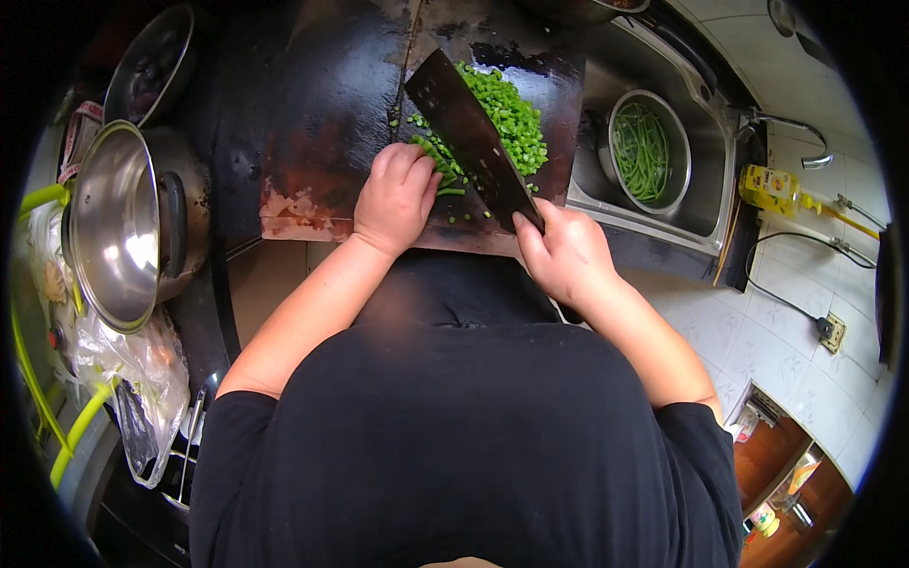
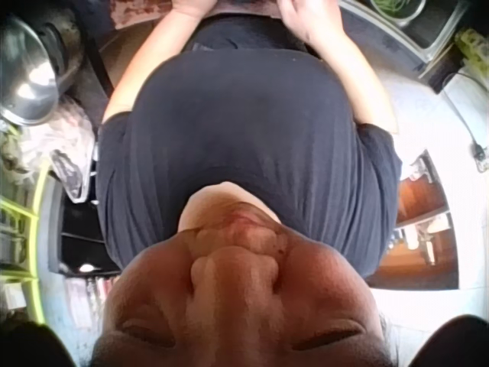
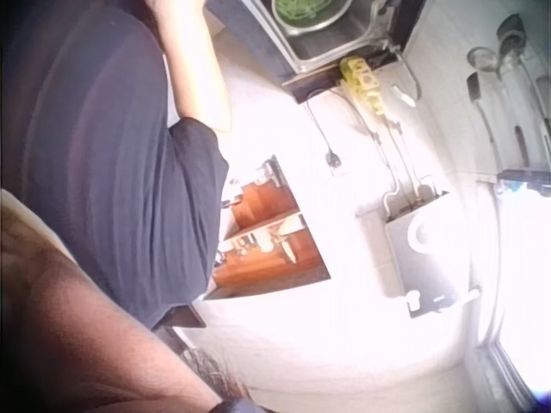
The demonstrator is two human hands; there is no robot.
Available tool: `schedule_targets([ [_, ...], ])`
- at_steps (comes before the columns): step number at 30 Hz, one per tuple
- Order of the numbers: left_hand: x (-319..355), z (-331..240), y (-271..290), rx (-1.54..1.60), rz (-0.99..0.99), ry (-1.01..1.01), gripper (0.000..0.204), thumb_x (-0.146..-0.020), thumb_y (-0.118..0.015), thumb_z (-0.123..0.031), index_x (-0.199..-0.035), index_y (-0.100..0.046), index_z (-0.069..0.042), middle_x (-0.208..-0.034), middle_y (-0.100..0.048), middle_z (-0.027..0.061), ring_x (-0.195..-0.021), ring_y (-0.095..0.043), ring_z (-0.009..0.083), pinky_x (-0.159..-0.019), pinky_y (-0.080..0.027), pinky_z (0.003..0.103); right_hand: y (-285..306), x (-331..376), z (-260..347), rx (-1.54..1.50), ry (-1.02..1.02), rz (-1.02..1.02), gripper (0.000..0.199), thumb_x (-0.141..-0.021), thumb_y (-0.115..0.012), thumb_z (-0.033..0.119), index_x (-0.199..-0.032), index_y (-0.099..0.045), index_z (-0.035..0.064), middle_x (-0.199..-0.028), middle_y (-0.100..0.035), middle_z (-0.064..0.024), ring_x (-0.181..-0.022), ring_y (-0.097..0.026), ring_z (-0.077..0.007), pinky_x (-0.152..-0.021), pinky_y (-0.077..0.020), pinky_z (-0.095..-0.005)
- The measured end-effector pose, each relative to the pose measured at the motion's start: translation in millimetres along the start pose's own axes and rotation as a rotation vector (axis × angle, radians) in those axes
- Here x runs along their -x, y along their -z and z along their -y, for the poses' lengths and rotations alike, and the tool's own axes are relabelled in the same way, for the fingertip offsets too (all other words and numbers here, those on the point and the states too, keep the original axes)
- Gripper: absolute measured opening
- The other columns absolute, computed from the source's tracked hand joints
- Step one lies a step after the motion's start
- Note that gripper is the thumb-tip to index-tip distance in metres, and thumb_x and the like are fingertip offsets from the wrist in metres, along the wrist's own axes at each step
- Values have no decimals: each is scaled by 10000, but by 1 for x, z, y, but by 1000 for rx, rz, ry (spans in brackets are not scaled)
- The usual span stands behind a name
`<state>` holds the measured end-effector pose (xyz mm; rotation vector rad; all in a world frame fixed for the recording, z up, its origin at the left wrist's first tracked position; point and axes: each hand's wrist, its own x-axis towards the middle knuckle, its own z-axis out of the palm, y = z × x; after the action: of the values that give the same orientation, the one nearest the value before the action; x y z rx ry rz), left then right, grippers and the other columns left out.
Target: The person chops green beans into small pieces on a wooden cutting board using a cleaver. They then transfer the chopped beans into a bowl. Finally, the person washes whole green beans in a metal bowl under running water in the sink.
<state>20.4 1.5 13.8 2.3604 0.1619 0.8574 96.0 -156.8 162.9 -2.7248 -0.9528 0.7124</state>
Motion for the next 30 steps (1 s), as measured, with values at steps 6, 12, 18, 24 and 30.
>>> schedule_targets([
  [6,0,-2,2,2,-8,20,211,-702,-652,-57,-886,-553,-21,-964,-530,123,-937,-505,320,-798,-436,385,3,5,7,52,-24,86,250,-833,-478,251,-908,-607,50,-737,-616,-194,-717,-596,-373,-673,-475,-458],
  [12,-1,1,2,-7,24,21,209,-712,-646,-79,-898,-564,-31,-956,-539,113,-948,-501,310,-806,-443,368,-2,-21,25,105,5,98,266,-839,-464,254,-827,-595,22,-739,-615,-206,-721,-599,-379,-682,-476,-464],
  [18,-1,-1,3,40,-4,20,202,-697,-646,-50,-878,-561,-23,-942,-541,121,-919,-518,317,-809,-433,379,-21,-27,-6,-81,-11,-28,288,-847,-468,293,-875,-602,40,-739,-606,-218,-729,-585,-399,-687,-469,-465],
  [24,-1,-2,5,57,-13,23,193,-701,-615,-27,-886,-561,-12,-951,-538,134,-931,-516,324,-812,-432,385,-1,-1,0,-58,-12,8,248,-841,-491,267,-907,-598,54,-730,-602,-213,-716,-585,-389,-657,-466,-453],
  [30,0,-1,3,29,-18,18,191,-698,-612,-42,-881,-563,-17,-954,-529,127,-933,-510,315,-805,-443,373,-2,1,8,-13,-30,89,242,-847,-490,246,-903,-594,35,-717,-591,-221,-714,-576,-399,-648,-455,-451],
])
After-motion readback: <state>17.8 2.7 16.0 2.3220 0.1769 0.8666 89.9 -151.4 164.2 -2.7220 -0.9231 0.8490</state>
